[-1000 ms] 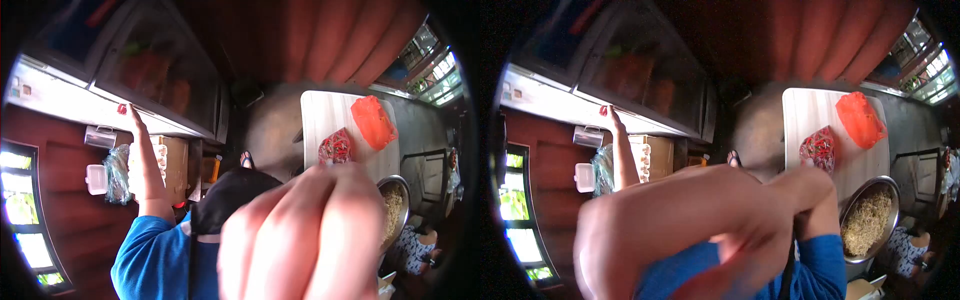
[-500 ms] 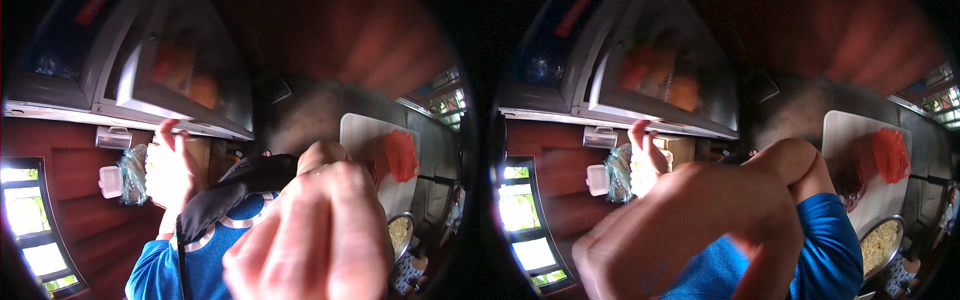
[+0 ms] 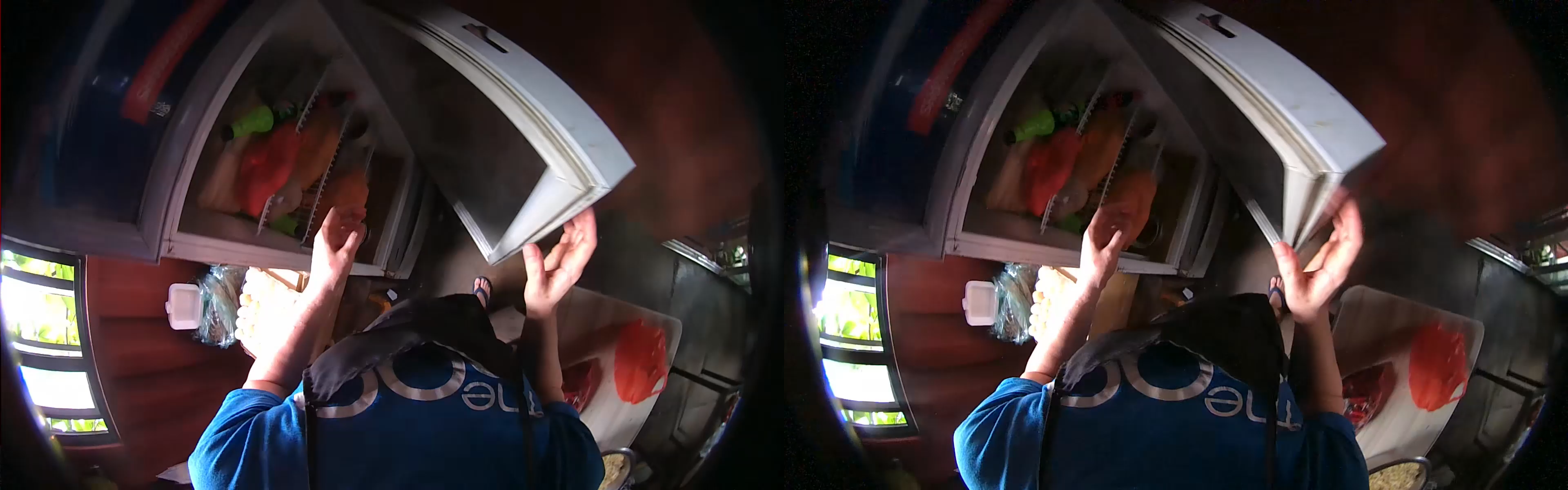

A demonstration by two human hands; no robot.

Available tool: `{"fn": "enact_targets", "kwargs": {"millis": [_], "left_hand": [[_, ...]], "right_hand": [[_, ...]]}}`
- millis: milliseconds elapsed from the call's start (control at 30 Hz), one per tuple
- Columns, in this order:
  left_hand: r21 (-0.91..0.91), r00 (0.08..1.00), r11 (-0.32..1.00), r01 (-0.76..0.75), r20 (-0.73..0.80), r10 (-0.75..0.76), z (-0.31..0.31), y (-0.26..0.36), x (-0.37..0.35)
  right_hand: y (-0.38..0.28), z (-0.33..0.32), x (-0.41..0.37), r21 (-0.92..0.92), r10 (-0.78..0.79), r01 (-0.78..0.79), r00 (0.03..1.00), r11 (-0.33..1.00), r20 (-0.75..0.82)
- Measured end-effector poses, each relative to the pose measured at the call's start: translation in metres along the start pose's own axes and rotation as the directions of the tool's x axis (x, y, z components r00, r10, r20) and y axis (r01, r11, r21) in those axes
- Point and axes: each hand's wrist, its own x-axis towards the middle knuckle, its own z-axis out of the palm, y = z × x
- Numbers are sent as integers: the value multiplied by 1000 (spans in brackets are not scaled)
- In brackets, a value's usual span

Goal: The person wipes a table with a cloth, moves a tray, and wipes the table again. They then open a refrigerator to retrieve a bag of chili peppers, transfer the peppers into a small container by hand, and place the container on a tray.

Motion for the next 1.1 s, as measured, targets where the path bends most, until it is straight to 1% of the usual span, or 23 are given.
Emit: {"fn": "enact_targets", "kwargs": {"millis": [33,67,100,133,167,233,267,300,333,400,433,467,500,567,600,700,733,833,867,900,967,1000,1100], "left_hand": [[52,999,998,43,1,-43,9,8,9],[102,996,991,91,-5,-91,19,15,16],[101,996,991,92,-15,-91,28,21,24],[121,997,990,73,23,-77,37,26,26],[140,996,988,63,60,-72,46,29,32],[136,992,985,103,60,-112,60,21,38],[167,989,981,95,98,-112,64,10,38],[196,984,977,84,135,-112,68,0,37],[298,979,948,111,131,-156,69,-10,36],[339,967,923,182,109,-231,66,-30,30],[381,952,896,229,103,-288,63,-41,26],[413,969,894,172,94,-230,58,-56,23],[426,964,879,214,53,-260,48,-85,17],[481,938,820,309,-12,-346,39,-93,14],[523,942,797,300,-32,-334,29,-104,10],[566,940,766,305,-48,-339,23,-119,7],[512,928,788,343,-52,-370,27,-112,10],[470,920,812,345,1,-392,28,-117,10],[429,914,835,346,45,-402,31,-118,10],[438,912,830,345,53,-407,33,-118,11],[578,865,749,324,139,-482,40,-114,13],[633,878,730,257,163,-450,45,-113,11],[682,839,697,222,231,-493,46,-135,8]], "right_hand": [[9,-11,8,-130,29,-29,1000,991,0],[21,-17,19,-152,56,-62,997,986,-43],[32,-21,29,-170,82,-96,993,981,-86],[36,-28,36,-196,119,-133,990,972,-81],[51,-31,47,-203,120,-145,984,968,-134],[75,-29,74,-417,-19,-61,983,907,-185],[88,-28,83,-419,-34,-71,970,905,-239],[99,-34,94,-525,-105,-45,962,850,-252],[109,-38,105,-543,-113,-49,958,838,-262],[122,-41,124,-582,-154,-36,949,812,-275],[132,-46,132,-578,-144,-45,950,815,-276],[141,-48,142,-596,-191,-3,946,803,-262],[149,-49,151,-613,-239,39,939,789,-248],[168,-59,166,-607,-247,68,945,792,-216],[176,-59,168,-616,-274,96,940,782,-201],[193,-67,188,-653,-284,92,939,752,-194],[199,-68,194,-656,-280,84,939,750,-201],[219,-62,203,-665,-291,78,932,743,-216],[225,-63,208,-625,-294,102,932,774,-212],[231,-64,212,-583,-297,126,932,803,-209],[242,-64,216,-553,-269,93,931,828,-246],[244,-64,218,-557,-276,102,932,824,-237],[249,-65,224,-624,-330,146,925,767,-189]]}}
